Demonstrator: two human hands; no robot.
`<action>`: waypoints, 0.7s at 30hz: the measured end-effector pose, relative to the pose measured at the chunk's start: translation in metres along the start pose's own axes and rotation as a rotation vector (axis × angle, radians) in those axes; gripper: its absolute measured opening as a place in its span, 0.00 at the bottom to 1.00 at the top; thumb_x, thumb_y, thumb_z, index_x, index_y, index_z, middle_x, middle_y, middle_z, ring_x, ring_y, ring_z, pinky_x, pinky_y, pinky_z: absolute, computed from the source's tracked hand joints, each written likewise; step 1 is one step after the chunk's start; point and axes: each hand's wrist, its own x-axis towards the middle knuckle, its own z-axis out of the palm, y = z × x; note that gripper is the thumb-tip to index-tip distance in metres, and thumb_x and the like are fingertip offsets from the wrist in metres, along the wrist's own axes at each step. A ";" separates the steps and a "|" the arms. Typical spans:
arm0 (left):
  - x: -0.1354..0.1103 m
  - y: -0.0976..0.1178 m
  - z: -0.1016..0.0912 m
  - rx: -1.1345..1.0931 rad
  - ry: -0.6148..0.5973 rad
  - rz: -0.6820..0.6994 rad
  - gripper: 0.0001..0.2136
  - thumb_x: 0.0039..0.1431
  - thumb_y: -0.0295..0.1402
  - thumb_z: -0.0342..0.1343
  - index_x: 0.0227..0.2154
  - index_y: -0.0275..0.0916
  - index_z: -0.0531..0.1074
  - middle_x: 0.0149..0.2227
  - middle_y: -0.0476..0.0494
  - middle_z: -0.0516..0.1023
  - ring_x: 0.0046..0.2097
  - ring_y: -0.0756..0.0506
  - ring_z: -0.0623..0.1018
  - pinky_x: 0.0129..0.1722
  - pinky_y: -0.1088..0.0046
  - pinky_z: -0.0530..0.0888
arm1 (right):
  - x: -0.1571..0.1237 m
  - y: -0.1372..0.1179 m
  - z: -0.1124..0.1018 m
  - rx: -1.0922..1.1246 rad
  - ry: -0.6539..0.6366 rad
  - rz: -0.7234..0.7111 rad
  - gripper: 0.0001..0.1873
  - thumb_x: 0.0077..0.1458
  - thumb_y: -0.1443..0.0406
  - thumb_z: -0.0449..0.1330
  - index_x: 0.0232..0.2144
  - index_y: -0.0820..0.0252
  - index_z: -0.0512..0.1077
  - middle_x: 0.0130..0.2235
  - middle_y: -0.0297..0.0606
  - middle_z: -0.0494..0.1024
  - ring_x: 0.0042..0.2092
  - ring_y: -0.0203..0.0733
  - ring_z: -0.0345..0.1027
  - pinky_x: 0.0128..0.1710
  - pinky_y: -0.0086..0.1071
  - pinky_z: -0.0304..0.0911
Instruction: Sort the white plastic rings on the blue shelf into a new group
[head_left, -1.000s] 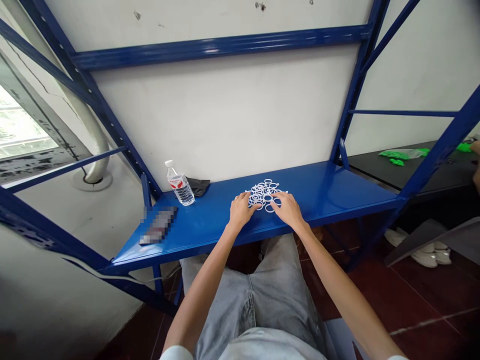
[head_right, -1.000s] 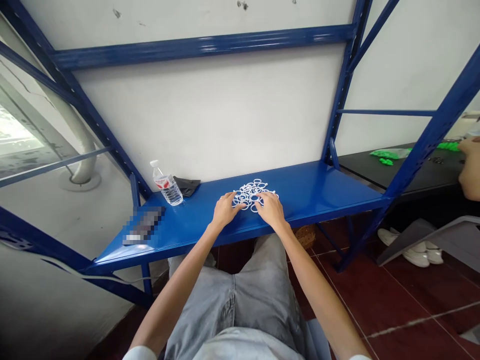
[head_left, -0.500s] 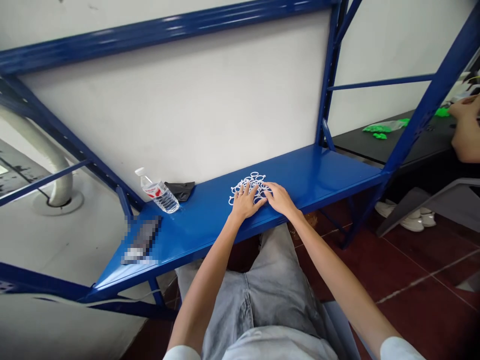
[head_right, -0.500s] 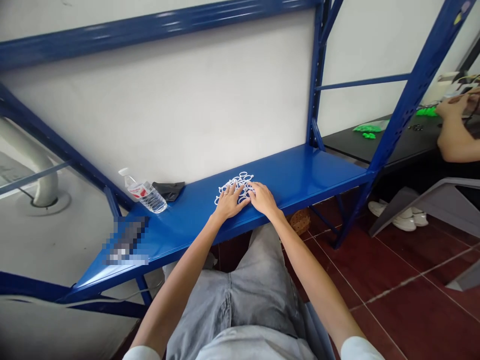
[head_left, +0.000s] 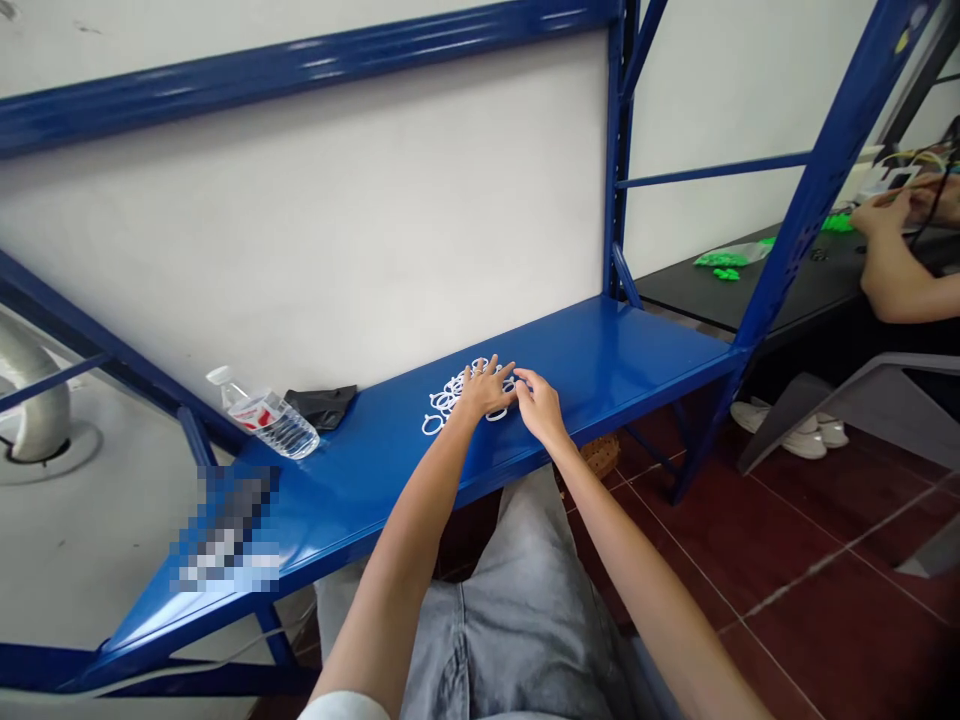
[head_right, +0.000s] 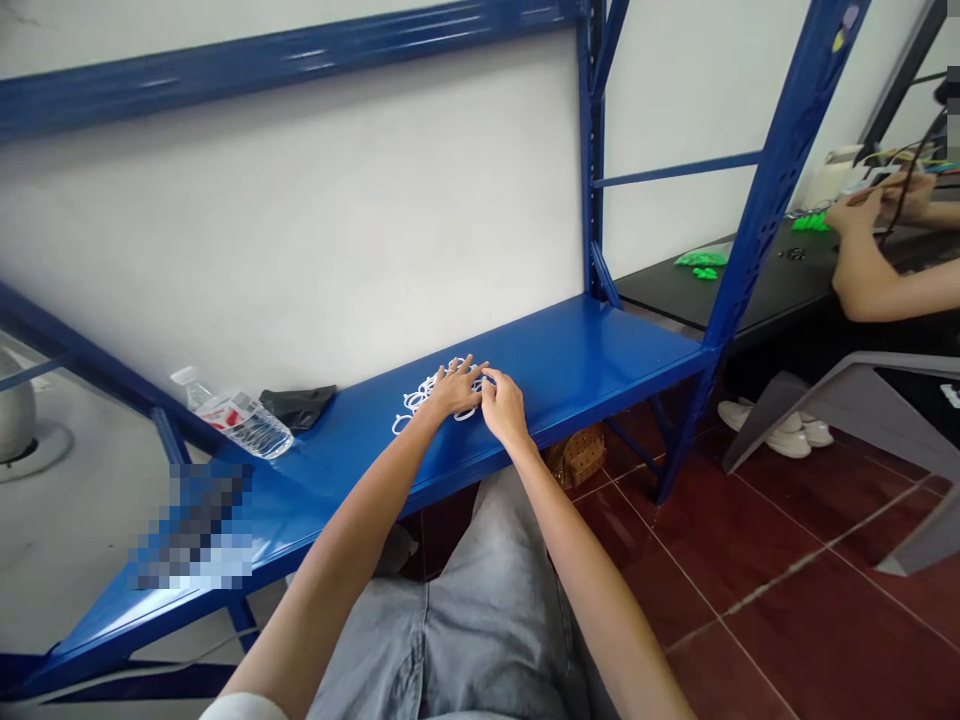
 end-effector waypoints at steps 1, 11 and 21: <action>0.006 0.001 0.000 0.004 -0.021 -0.003 0.33 0.70 0.51 0.48 0.75 0.50 0.57 0.78 0.39 0.49 0.77 0.24 0.51 0.72 0.34 0.49 | 0.000 0.000 0.000 0.015 0.002 0.005 0.22 0.69 0.64 0.50 0.58 0.59 0.75 0.60 0.47 0.79 0.60 0.50 0.74 0.64 0.45 0.67; -0.020 -0.046 -0.001 -0.017 -0.050 -0.055 0.36 0.70 0.62 0.40 0.73 0.50 0.61 0.76 0.35 0.57 0.75 0.25 0.59 0.69 0.33 0.55 | -0.002 -0.004 0.000 0.085 0.050 0.025 0.21 0.71 0.60 0.48 0.56 0.57 0.76 0.58 0.46 0.80 0.62 0.50 0.72 0.65 0.45 0.65; -0.127 -0.153 -0.001 0.001 -0.010 -0.222 0.34 0.72 0.60 0.40 0.72 0.49 0.64 0.75 0.37 0.60 0.74 0.29 0.62 0.71 0.43 0.58 | -0.002 -0.003 -0.002 0.058 0.036 0.002 0.21 0.71 0.58 0.48 0.52 0.56 0.79 0.55 0.45 0.82 0.59 0.51 0.75 0.62 0.45 0.67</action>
